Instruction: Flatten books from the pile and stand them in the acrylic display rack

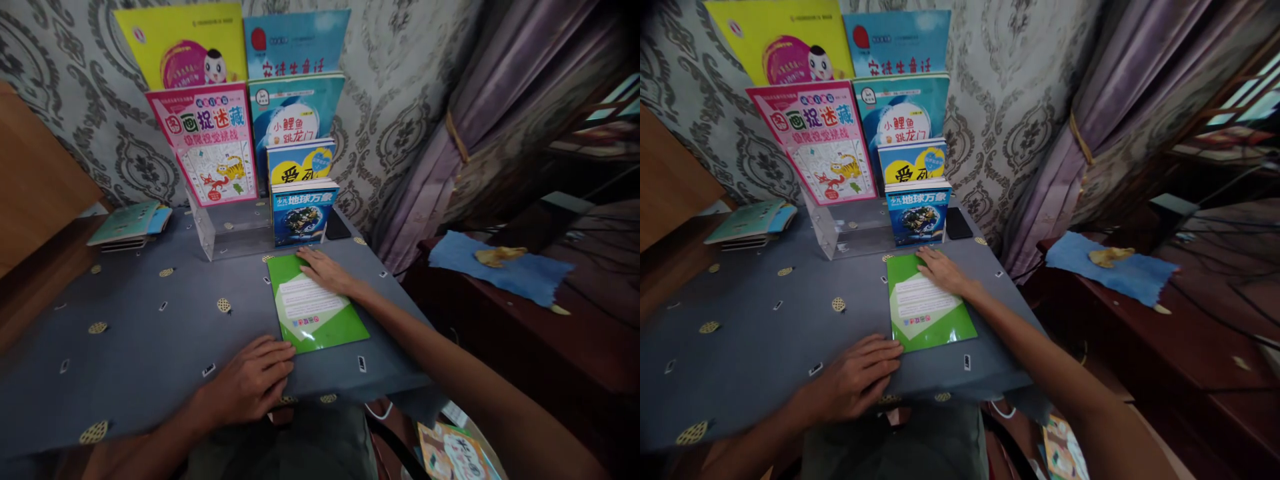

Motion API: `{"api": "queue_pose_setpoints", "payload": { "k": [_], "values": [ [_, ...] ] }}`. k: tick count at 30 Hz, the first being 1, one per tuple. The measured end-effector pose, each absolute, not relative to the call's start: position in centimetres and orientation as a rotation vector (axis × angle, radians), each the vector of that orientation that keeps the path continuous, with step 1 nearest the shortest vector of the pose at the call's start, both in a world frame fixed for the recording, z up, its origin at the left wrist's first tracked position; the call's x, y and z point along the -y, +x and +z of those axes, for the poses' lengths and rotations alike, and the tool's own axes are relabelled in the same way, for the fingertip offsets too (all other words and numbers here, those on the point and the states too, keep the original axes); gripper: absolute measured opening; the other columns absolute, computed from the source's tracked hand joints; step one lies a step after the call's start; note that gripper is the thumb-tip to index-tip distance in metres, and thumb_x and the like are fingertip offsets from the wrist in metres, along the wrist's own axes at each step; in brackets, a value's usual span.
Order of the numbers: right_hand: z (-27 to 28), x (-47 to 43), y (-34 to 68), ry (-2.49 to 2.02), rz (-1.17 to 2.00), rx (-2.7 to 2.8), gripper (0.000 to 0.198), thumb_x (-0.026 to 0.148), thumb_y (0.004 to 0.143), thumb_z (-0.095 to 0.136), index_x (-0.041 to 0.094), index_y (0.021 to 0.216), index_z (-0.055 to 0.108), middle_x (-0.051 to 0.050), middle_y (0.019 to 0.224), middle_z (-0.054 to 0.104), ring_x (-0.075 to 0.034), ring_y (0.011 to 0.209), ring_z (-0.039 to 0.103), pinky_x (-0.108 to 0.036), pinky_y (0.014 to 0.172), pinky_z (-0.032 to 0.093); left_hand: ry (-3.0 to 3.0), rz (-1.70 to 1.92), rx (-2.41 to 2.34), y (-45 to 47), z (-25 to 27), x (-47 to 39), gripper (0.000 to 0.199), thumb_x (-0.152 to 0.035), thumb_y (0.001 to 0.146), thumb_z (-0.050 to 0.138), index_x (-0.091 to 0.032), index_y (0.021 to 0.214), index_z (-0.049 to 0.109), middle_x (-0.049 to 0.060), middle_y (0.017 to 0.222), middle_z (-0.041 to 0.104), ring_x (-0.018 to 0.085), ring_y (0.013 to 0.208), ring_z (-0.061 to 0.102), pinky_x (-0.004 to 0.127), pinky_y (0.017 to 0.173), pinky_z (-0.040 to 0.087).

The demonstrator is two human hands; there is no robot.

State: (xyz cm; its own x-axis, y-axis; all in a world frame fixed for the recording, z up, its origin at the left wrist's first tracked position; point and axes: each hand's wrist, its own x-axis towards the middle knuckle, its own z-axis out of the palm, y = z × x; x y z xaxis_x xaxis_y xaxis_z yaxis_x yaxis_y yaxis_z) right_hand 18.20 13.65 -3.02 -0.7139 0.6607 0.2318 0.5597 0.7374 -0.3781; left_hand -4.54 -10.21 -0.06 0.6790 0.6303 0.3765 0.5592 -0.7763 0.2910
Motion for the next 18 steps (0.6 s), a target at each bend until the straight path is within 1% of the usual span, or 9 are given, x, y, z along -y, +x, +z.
{"api": "queue_pose_setpoints", "payload": {
  "k": [2, 5, 7, 9, 12, 15, 18],
  "values": [
    [-3.4, -13.3, 19.4, -0.996, 0.331, 2.579, 0.055, 0.042, 0.104, 0.035, 0.011, 0.147, 0.048, -0.019, 0.157, 0.043, -0.03, 0.15, 0.032, -0.054, 0.122, 0.03, 2.721, 0.708, -0.983, -4.5, -0.2, 10.2, 0.026, -0.017, 0.097, 0.05, -0.015, 0.119, 0.064, 0.011, 0.13, 0.07, 0.02, 0.125, 0.063, 0.043, 0.113, 0.046],
    [-3.8, -11.7, 20.7, -1.041, 0.262, 2.585, 0.056, 0.044, 0.104, 0.032, 0.012, 0.148, 0.047, -0.019, 0.157, 0.042, -0.031, 0.15, 0.031, -0.057, 0.121, 0.03, 2.685, 0.684, -0.989, -4.6, -0.1, 10.1, 0.026, -0.017, 0.097, 0.049, -0.017, 0.119, 0.064, 0.009, 0.13, 0.07, 0.018, 0.124, 0.063, 0.041, 0.114, 0.045],
    [-3.9, -10.3, 21.3, -1.044, 0.244, 2.603, 0.057, 0.045, 0.104, 0.031, 0.012, 0.149, 0.046, -0.019, 0.158, 0.041, -0.031, 0.15, 0.031, -0.057, 0.12, 0.031, 2.693, 0.63, -0.977, -4.9, 0.0, 9.6, 0.028, -0.016, 0.098, 0.047, -0.018, 0.122, 0.062, 0.008, 0.13, 0.07, 0.017, 0.124, 0.063, 0.041, 0.114, 0.044],
    [-4.0, -8.9, 21.7, -1.03, 0.237, 2.617, 0.056, 0.044, 0.105, 0.031, 0.012, 0.149, 0.046, -0.019, 0.158, 0.04, -0.03, 0.15, 0.031, -0.056, 0.121, 0.032, 2.777, 0.522, -0.971, -5.4, 0.2, 8.6, 0.034, -0.014, 0.098, 0.044, -0.019, 0.129, 0.058, 0.009, 0.132, 0.068, 0.018, 0.125, 0.061, 0.042, 0.113, 0.043],
    [-4.1, -7.2, 22.2, -1.007, 0.231, 2.626, 0.054, 0.042, 0.104, 0.033, 0.014, 0.148, 0.047, -0.018, 0.158, 0.041, -0.029, 0.15, 0.032, -0.054, 0.121, 0.032, 2.977, 0.266, -1.021, -6.3, 0.9, 6.2, 0.044, -0.008, 0.096, 0.042, -0.019, 0.138, 0.051, 0.011, 0.14, 0.062, 0.022, 0.133, 0.055, 0.045, 0.113, 0.041],
    [-4.0, -6.1, 22.7, -0.99, 0.245, 2.628, 0.052, 0.04, 0.104, 0.036, 0.018, 0.149, 0.047, -0.015, 0.158, 0.042, -0.028, 0.149, 0.034, -0.054, 0.121, 0.033, 3.17, 0.067, -0.968, -6.4, 2.1, 3.4, 0.038, -0.01, 0.097, 0.046, -0.017, 0.134, 0.052, 0.014, 0.135, 0.064, 0.025, 0.133, 0.054, 0.046, 0.113, 0.039],
    [-3.9, -5.5, 22.9, -0.983, 0.268, 2.626, 0.05, 0.04, 0.104, 0.037, 0.019, 0.149, 0.047, -0.014, 0.158, 0.043, -0.028, 0.149, 0.036, -0.053, 0.121, 0.034, 3.307, 0.009, -0.739, -5.7, 3.4, 1.2, 0.029, -0.013, 0.099, 0.047, -0.017, 0.125, 0.057, 0.014, 0.13, 0.067, 0.026, 0.131, 0.057, 0.044, 0.11, 0.042]
  ]
}}
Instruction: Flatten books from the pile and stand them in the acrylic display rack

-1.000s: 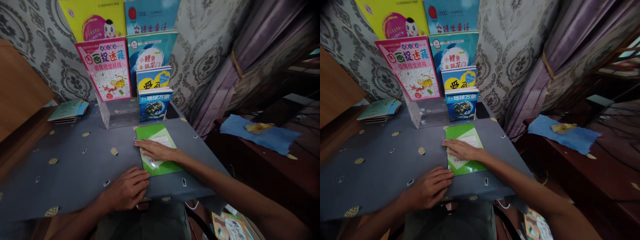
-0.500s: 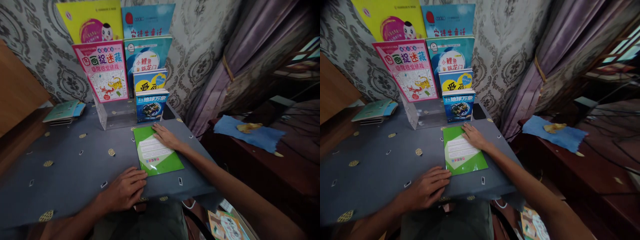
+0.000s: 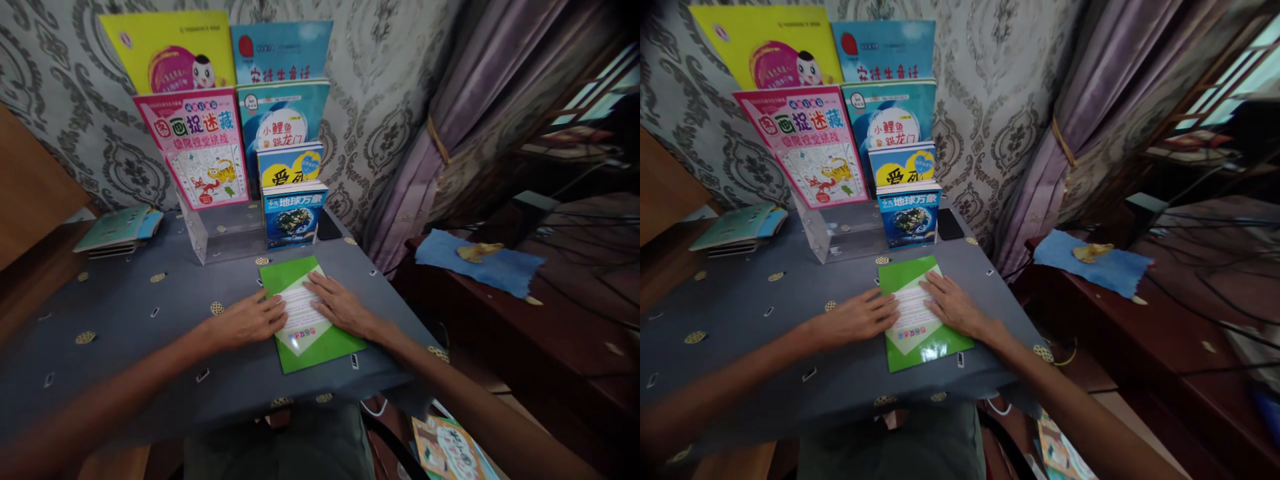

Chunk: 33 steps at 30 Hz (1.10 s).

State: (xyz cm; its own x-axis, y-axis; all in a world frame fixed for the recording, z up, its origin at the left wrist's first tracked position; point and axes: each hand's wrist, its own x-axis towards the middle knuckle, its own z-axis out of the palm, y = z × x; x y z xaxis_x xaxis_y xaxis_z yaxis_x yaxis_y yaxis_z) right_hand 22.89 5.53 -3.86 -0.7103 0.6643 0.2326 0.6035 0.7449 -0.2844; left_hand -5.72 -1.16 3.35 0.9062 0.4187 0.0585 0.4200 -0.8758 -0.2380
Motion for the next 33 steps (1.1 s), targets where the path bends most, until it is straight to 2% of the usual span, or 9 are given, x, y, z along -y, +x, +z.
{"api": "queue_pose_setpoints", "payload": {
  "k": [4, 9, 12, 15, 18, 21, 25, 29, 33],
  "values": [
    [-3.6, -4.8, 23.0, -0.988, 0.301, 2.61, 0.051, 0.04, 0.104, 0.036, 0.018, 0.149, 0.047, -0.015, 0.158, 0.043, -0.028, 0.149, 0.035, -0.053, 0.121, 0.033, -2.815, 0.009, 0.414, -5.0, 3.7, -0.2, 0.027, -0.013, 0.099, 0.048, -0.02, 0.122, 0.059, 0.012, 0.132, 0.066, 0.028, 0.13, 0.058, 0.046, 0.11, 0.043],
    [-2.7, -3.6, 23.5, -1.008, 0.447, 2.585, 0.055, 0.045, 0.103, 0.036, 0.015, 0.147, 0.05, -0.017, 0.159, 0.04, -0.029, 0.15, 0.033, -0.055, 0.122, 0.028, -2.855, -0.053, 0.503, -5.9, 1.7, 0.0, 0.042, -0.013, 0.097, 0.049, -0.02, 0.139, 0.049, 0.017, 0.139, 0.061, 0.03, 0.134, 0.056, 0.046, 0.11, 0.044],
    [-1.4, -3.1, 24.6, -0.994, 0.718, 2.512, 0.06, 0.056, 0.101, 0.038, 0.018, 0.143, 0.056, -0.014, 0.159, 0.041, -0.031, 0.15, 0.033, -0.055, 0.124, 0.024, -2.915, -0.189, 0.689, -6.3, 1.0, 0.7, 0.045, -0.013, 0.1, 0.043, -0.018, 0.144, 0.044, 0.017, 0.14, 0.061, 0.027, 0.138, 0.052, 0.044, 0.112, 0.044],
    [0.0, -3.2, 26.0, -0.967, 1.18, 2.226, 0.064, 0.067, 0.099, 0.03, 0.024, 0.131, 0.066, -0.009, 0.148, 0.056, -0.031, 0.141, 0.046, -0.055, 0.121, 0.029, -2.967, -0.685, 0.981, -5.8, 2.0, 1.2, 0.038, -0.018, 0.103, 0.037, -0.02, 0.137, 0.054, 0.011, 0.13, 0.068, 0.021, 0.126, 0.062, 0.038, 0.106, 0.051],
    [1.1, -3.6, 26.9, -0.875, 1.494, 1.727, 0.082, 0.078, 0.093, 0.014, 0.025, 0.117, 0.071, -0.011, 0.126, 0.071, -0.032, 0.121, 0.063, -0.054, 0.106, 0.047, -2.889, -1.196, 1.436, -4.7, 4.2, 0.9, 0.03, -0.032, 0.103, 0.043, -0.019, 0.112, 0.069, 0.005, 0.101, 0.076, 0.018, 0.094, 0.072, 0.029, 0.083, 0.058],
    [2.1, -4.0, 27.0, -0.836, 1.423, 1.505, 0.069, 0.082, 0.086, 0.041, 0.023, 0.107, 0.07, -0.01, 0.106, 0.075, -0.026, 0.095, 0.069, -0.042, 0.081, 0.057, -2.837, -1.567, 1.816, -3.4, 5.7, -0.1, 0.036, -0.047, 0.097, 0.051, -0.017, 0.099, 0.07, 0.003, 0.089, 0.074, 0.018, 0.082, 0.07, 0.026, 0.069, 0.057],
    [2.5, -4.3, 26.8, -1.023, 1.272, 1.571, 0.044, 0.061, 0.077, 0.074, 0.021, 0.091, 0.066, 0.001, 0.072, 0.065, -0.011, 0.054, 0.052, -0.024, 0.047, 0.041, -2.942, -1.951, 2.255, -2.0, 4.6, -1.4, 0.051, -0.064, 0.085, 0.059, -0.016, 0.101, 0.065, 0.005, 0.085, 0.074, 0.017, 0.07, 0.07, 0.025, 0.058, 0.057],
    [1.1, -5.0, 26.9, -1.173, 1.322, 1.639, 0.049, 0.067, 0.073, 0.071, 0.02, 0.075, 0.058, 0.007, 0.052, 0.048, -0.008, 0.04, 0.037, -0.023, 0.039, 0.029, -2.904, -1.784, 2.729, -1.8, 1.5, -2.6, 0.055, -0.069, 0.076, 0.065, -0.017, 0.091, 0.058, 0.002, 0.067, 0.069, 0.015, 0.054, 0.067, 0.023, 0.049, 0.053],
    [-0.2, -6.0, 27.1, -1.336, 1.297, 1.708, 0.053, 0.071, 0.069, 0.067, 0.023, 0.064, 0.048, 0.007, 0.048, 0.044, -0.008, 0.039, 0.037, -0.024, 0.038, 0.026, -2.859, -1.192, 2.655, -2.6, 0.2, -3.7, 0.041, -0.057, 0.089, 0.053, -0.02, 0.073, 0.048, -0.002, 0.054, 0.06, 0.011, 0.041, 0.057, 0.019, 0.042, 0.041]
  ]
}}
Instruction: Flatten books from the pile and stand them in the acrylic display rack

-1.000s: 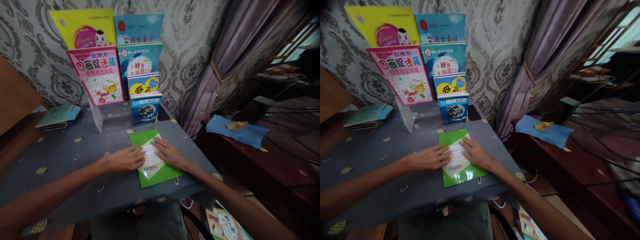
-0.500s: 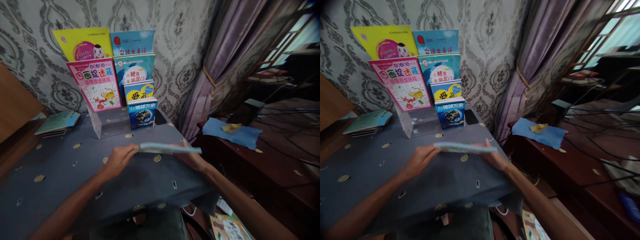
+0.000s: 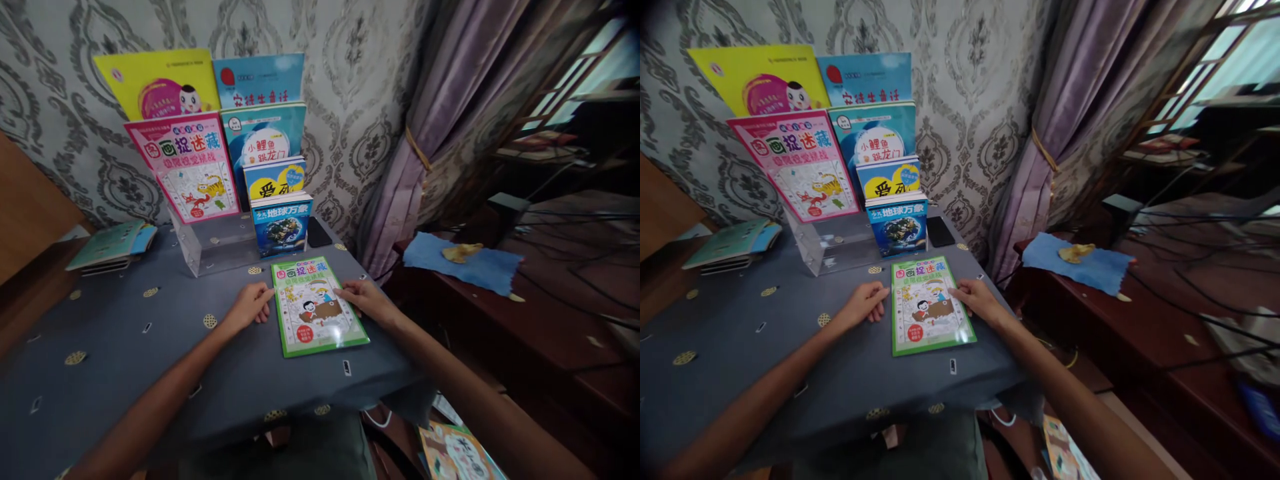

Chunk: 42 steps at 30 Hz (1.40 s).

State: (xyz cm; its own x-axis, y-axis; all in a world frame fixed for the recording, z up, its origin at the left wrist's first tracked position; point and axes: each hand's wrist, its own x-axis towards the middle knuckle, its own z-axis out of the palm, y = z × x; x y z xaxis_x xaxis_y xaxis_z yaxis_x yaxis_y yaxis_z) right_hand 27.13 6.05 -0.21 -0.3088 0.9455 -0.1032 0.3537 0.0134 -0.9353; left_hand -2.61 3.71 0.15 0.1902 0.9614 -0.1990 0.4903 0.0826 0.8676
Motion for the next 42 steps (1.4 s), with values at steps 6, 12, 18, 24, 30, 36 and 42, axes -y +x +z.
{"api": "queue_pose_setpoints", "payload": {
  "k": [6, 12, 18, 24, 30, 36, 42],
  "values": [
    [-0.3, -7.4, 27.5, -1.4, 1.281, 1.795, 0.054, 0.073, 0.065, 0.067, 0.021, 0.068, 0.053, 0.006, 0.048, 0.047, -0.009, 0.04, 0.038, -0.024, 0.038, 0.025, 2.263, 0.66, -1.638, -2.3, 0.5, -4.0, 0.018, -0.032, 0.097, 0.049, -0.02, 0.098, 0.062, 0.005, 0.096, 0.072, 0.02, 0.09, 0.068, 0.033, 0.08, 0.053],
    [-1.2, -8.3, 28.0, -1.45, 1.204, 1.782, 0.053, 0.071, 0.064, 0.068, 0.02, 0.076, 0.058, 0.008, 0.048, 0.045, -0.01, 0.04, 0.038, -0.024, 0.039, 0.025, 2.566, 0.582, -1.649, -1.1, -1.8, -4.0, 0.038, -0.038, 0.099, 0.051, -0.015, 0.129, 0.057, 0.015, 0.144, 0.056, 0.028, 0.136, 0.049, 0.046, 0.109, 0.043],
    [-1.5, -8.9, 28.4, -1.505, 1.019, 1.898, 0.048, 0.06, 0.073, 0.065, 0.017, 0.094, 0.064, 0.006, 0.053, 0.052, -0.013, 0.047, 0.046, -0.025, 0.045, 0.028, 2.633, 0.531, -1.641, -1.3, -2.5, -4.1, 0.044, -0.044, 0.101, 0.047, -0.015, 0.133, 0.056, 0.016, 0.146, 0.055, 0.029, 0.139, 0.047, 0.048, 0.111, 0.042],
    [0.0, -8.4, 28.2, -1.688, 0.366, 2.166, 0.039, 0.043, 0.083, 0.067, 0.021, 0.115, 0.068, -0.005, 0.079, 0.072, -0.024, 0.072, 0.067, -0.031, 0.059, 0.045, 2.656, 0.483, -1.65, -1.1, -2.4, -4.1, 0.046, -0.046, 0.101, 0.047, -0.015, 0.134, 0.055, 0.017, 0.146, 0.054, 0.032, 0.139, 0.046, 0.052, 0.11, 0.041],
    [1.3, -8.1, 21.9, -1.055, 0.509, 2.423, 0.047, 0.048, 0.102, 0.037, 0.022, 0.132, 0.062, -0.013, 0.134, 0.066, -0.03, 0.127, 0.059, -0.046, 0.106, 0.048, 2.673, 0.518, -1.638, -1.1, -2.5, -4.0, 0.045, -0.047, 0.1, 0.048, -0.018, 0.134, 0.054, 0.016, 0.144, 0.054, 0.031, 0.137, 0.047, 0.052, 0.108, 0.042],
    [0.2, -9.5, 15.2, -0.845, 0.626, 2.615, 0.059, 0.053, 0.104, 0.035, 0.016, 0.148, 0.048, -0.014, 0.152, 0.051, -0.028, 0.144, 0.042, -0.048, 0.119, 0.036, 2.635, 0.536, -1.613, -1.3, -2.3, -4.0, 0.053, -0.045, 0.098, 0.054, -0.014, 0.141, 0.049, 0.018, 0.138, 0.057, 0.031, 0.13, 0.053, 0.05, 0.106, 0.044],
    [-2.2, -11.5, 14.9, -0.72, 0.51, 2.69, 0.044, 0.039, 0.107, 0.032, 0.022, 0.139, 0.058, -0.009, 0.154, 0.049, -0.023, 0.148, 0.036, -0.047, 0.123, 0.027, 2.722, 0.551, -1.604, -1.4, -2.9, -4.2, 0.051, -0.05, 0.097, 0.053, -0.014, 0.134, 0.055, 0.019, 0.133, 0.061, 0.032, 0.13, 0.053, 0.053, 0.106, 0.044]
  ]
}}
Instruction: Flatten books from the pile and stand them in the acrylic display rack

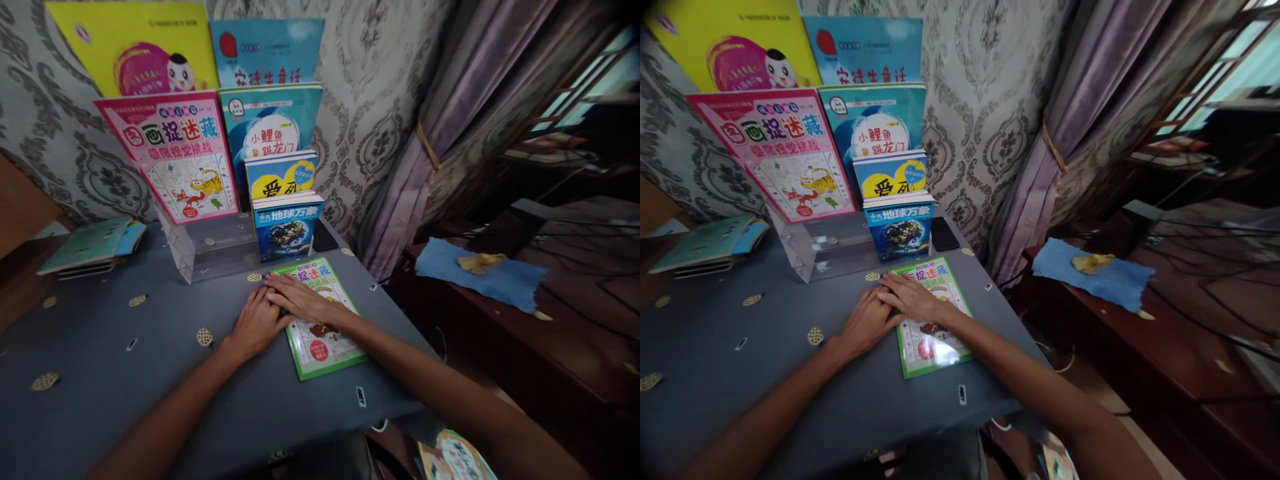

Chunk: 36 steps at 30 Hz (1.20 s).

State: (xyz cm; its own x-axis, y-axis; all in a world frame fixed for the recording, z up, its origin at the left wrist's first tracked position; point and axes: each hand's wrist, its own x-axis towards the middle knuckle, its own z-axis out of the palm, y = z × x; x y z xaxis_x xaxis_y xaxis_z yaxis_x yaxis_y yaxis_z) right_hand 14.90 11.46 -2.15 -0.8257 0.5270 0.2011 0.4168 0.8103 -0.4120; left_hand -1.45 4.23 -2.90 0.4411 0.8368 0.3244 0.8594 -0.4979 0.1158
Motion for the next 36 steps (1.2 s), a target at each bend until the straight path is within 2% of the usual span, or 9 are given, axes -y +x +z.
{"api": "queue_pose_setpoints", "payload": {
  "k": [5, 11, 17, 24, 31, 36],
  "values": [
    [-3.0, -12.0, 15.2, -0.727, 0.461, 2.658, 0.045, 0.042, 0.107, 0.034, 0.024, 0.141, 0.056, -0.009, 0.153, 0.051, -0.024, 0.148, 0.037, -0.05, 0.122, 0.028, -2.57, -0.485, 1.507, -1.4, -3.0, -4.2, 0.049, -0.051, 0.096, 0.054, -0.014, 0.127, 0.059, 0.018, 0.127, 0.064, 0.032, 0.125, 0.057, 0.051, 0.104, 0.045],
    [-2.7, -12.2, 15.6, -0.817, 0.396, 2.674, 0.054, 0.049, 0.107, 0.028, 0.02, 0.148, 0.048, -0.011, 0.153, 0.051, -0.025, 0.149, 0.034, -0.049, 0.122, 0.026, -2.566, -0.441, 1.529, -1.3, -2.5, -3.9, 0.051, -0.053, 0.098, 0.05, -0.014, 0.128, 0.058, 0.019, 0.133, 0.061, 0.032, 0.126, 0.056, 0.052, 0.104, 0.045],
    [-1.9, -11.9, 16.8, -0.937, 0.367, 2.651, 0.061, 0.052, 0.106, 0.029, 0.011, 0.146, 0.05, -0.019, 0.153, 0.048, -0.029, 0.148, 0.036, -0.05, 0.121, 0.029, -2.573, -0.421, 1.513, -1.3, -2.3, -3.9, 0.049, -0.053, 0.098, 0.049, -0.015, 0.128, 0.059, 0.018, 0.136, 0.06, 0.032, 0.129, 0.054, 0.05, 0.105, 0.045],
    [-2.7, -13.1, 20.8, -1.025, 0.366, 2.548, 0.056, 0.052, 0.105, 0.032, 0.017, 0.142, 0.054, -0.016, 0.151, 0.052, -0.028, 0.146, 0.04, -0.053, 0.121, 0.031, -2.566, -0.442, 1.497, -1.5, -2.4, -4.0, 0.05, -0.051, 0.099, 0.049, -0.018, 0.135, 0.054, 0.016, 0.141, 0.058, 0.031, 0.131, 0.054, 0.048, 0.105, 0.046],
    [-3.2, -14.4, 24.9, -1.179, 0.535, 2.347, 0.067, 0.064, 0.102, 0.022, 0.022, 0.14, 0.059, -0.012, 0.149, 0.054, -0.031, 0.144, 0.044, -0.055, 0.121, 0.03, -2.568, -0.406, 1.543, -1.4, -2.2, -3.9, 0.051, -0.052, 0.099, 0.047, -0.019, 0.137, 0.055, 0.015, 0.143, 0.057, 0.03, 0.134, 0.052, 0.048, 0.107, 0.045],
    [-3.4, -15.0, 25.5, -1.119, 0.587, 2.199, 0.073, 0.07, 0.098, 0.021, 0.024, 0.132, 0.066, -0.01, 0.139, 0.064, -0.032, 0.13, 0.058, -0.051, 0.114, 0.042, -2.594, -0.44, 1.56, -1.5, -2.1, -4.0, 0.049, -0.051, 0.1, 0.046, -0.02, 0.136, 0.056, 0.014, 0.144, 0.056, 0.03, 0.133, 0.051, 0.048, 0.108, 0.046]
  ]
}}
